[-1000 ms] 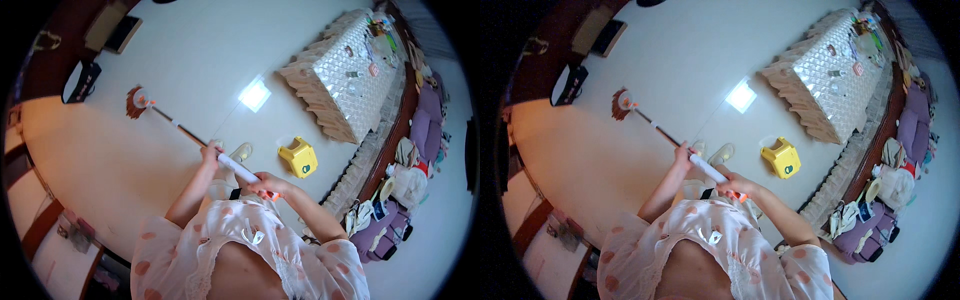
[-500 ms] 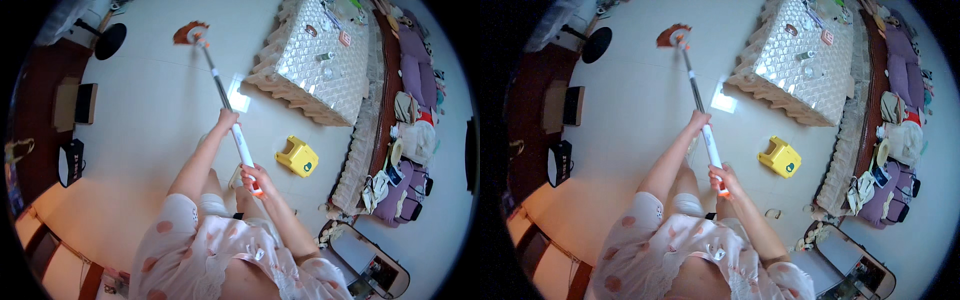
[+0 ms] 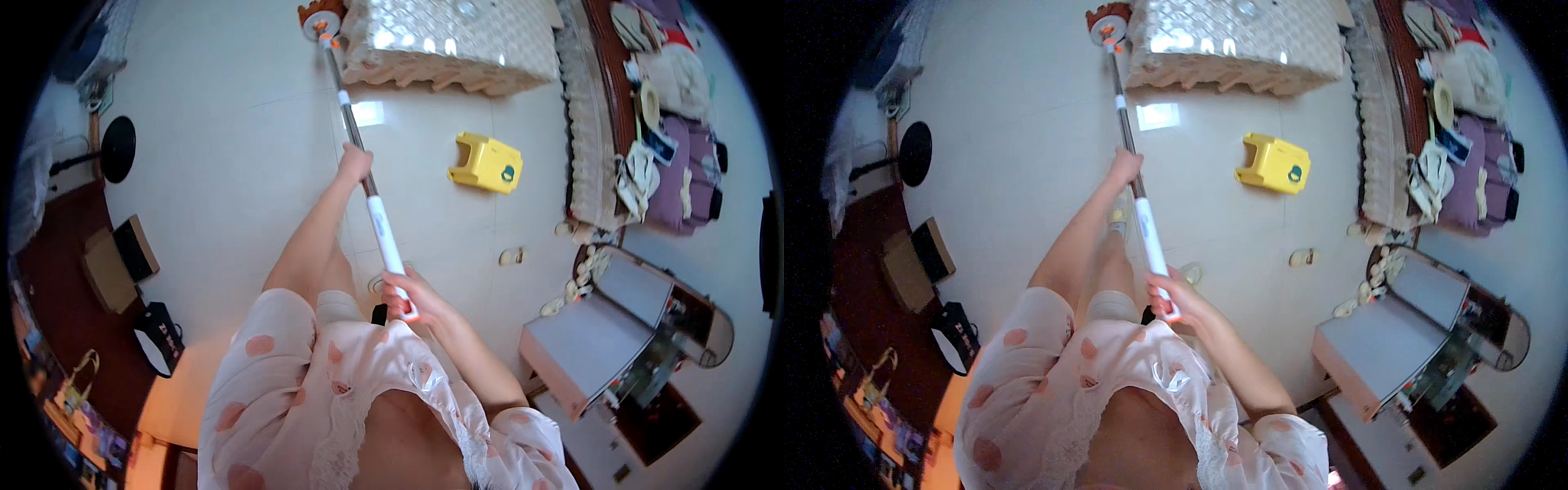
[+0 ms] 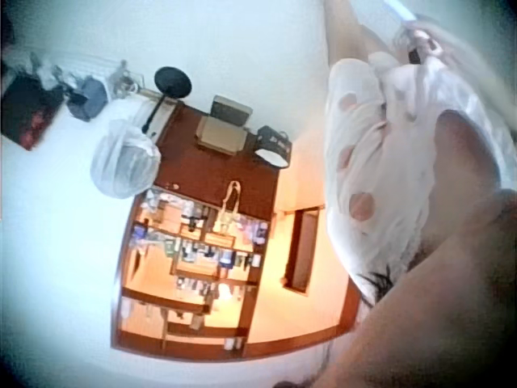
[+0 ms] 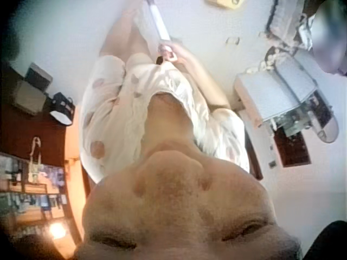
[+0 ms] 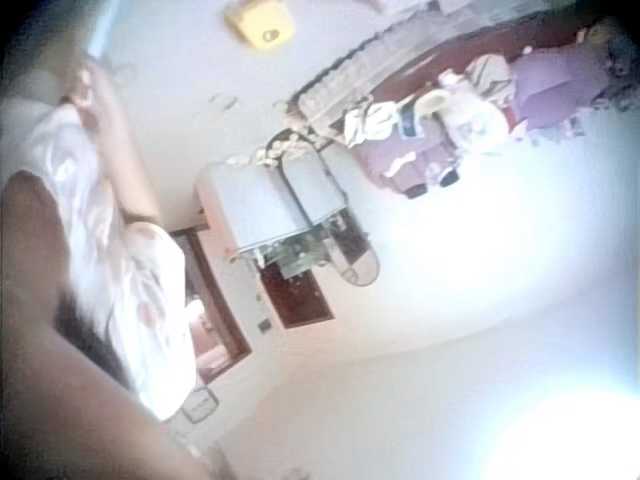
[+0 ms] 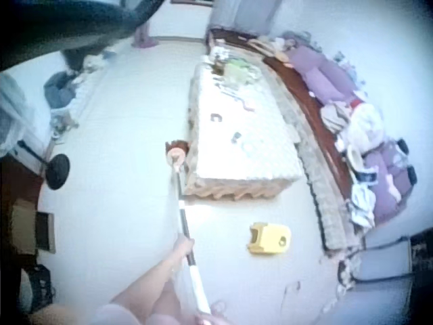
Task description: The person mops the tiled floor of a living room using a spin mop, moving around a coffee table and sofa. They then pick up a yellow plastic stool and a pink basin, placing them on the sofa. Finally, the person wipes the surface of the coffee table with a white cloth.
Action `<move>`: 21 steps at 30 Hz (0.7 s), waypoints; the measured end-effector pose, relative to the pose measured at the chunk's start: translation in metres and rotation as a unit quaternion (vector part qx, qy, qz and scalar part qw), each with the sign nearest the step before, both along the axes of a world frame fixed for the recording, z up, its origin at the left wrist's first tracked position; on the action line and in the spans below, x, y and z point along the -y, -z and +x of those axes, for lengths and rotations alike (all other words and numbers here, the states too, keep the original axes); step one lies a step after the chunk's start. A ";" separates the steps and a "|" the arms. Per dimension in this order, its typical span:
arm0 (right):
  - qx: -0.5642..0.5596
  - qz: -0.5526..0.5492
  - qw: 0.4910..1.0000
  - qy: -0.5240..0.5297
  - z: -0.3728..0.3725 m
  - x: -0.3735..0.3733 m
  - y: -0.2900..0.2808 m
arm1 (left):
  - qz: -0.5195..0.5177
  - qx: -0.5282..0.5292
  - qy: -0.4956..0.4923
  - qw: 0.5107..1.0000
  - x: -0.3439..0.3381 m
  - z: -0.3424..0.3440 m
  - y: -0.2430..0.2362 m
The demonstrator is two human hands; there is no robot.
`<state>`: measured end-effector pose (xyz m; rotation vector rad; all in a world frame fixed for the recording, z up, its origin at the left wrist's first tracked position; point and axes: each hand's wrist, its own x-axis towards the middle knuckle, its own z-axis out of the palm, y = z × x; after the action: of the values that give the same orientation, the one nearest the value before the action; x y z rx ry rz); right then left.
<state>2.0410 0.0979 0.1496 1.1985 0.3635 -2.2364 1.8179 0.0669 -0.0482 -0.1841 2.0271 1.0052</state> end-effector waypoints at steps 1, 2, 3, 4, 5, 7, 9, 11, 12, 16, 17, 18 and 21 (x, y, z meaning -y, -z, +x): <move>-0.006 0.021 1.000 -0.008 0.029 -0.010 -0.012 | 0.002 -0.014 0.023 1.000 -0.005 0.032 -0.004; -0.013 0.041 0.999 -0.018 0.060 -0.020 -0.025 | 0.003 -0.029 0.045 0.999 -0.007 0.067 -0.004; -0.004 0.038 0.999 -0.027 0.093 -0.028 -0.037 | 0.033 0.022 0.042 0.998 -0.007 0.102 -0.005; 0.008 0.037 0.999 -0.034 0.128 -0.036 -0.049 | 0.064 0.075 0.040 0.994 -0.009 0.138 -0.010; 0.013 0.060 0.997 -0.052 0.160 -0.043 -0.062 | 0.074 0.087 0.031 0.993 -0.010 0.176 -0.020; 0.030 0.077 0.995 -0.060 0.231 -0.057 -0.091 | 0.091 0.121 0.030 0.988 -0.013 0.254 -0.043; 0.048 0.089 0.993 -0.064 0.305 -0.072 -0.116 | 0.090 0.152 0.067 0.982 -0.021 0.327 -0.066; 0.075 0.126 0.984 -0.098 0.352 -0.089 -0.151 | 0.104 0.197 0.081 0.971 -0.026 0.391 -0.088; 0.097 0.146 0.979 -0.105 0.370 -0.097 -0.171 | 0.124 0.234 0.080 0.961 -0.030 0.418 -0.096; 0.147 0.138 0.978 -0.051 0.432 -0.125 -0.206 | 0.125 0.297 0.098 0.942 -0.084 0.463 -0.146; 0.131 0.137 0.980 -0.050 0.432 -0.138 -0.201 | 0.105 0.276 0.131 0.946 -0.095 0.462 -0.128; 0.121 0.134 0.982 -0.048 0.430 -0.150 -0.193 | 0.107 0.264 0.123 0.950 -0.109 0.460 -0.122; 0.090 0.148 0.983 -0.063 0.405 -0.200 -0.161 | 0.146 0.214 0.037 0.965 -0.161 0.428 -0.118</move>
<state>2.4455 0.2978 0.3109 1.4734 0.6960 -1.9961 2.2456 0.2281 0.0702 -0.1497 1.4681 1.0972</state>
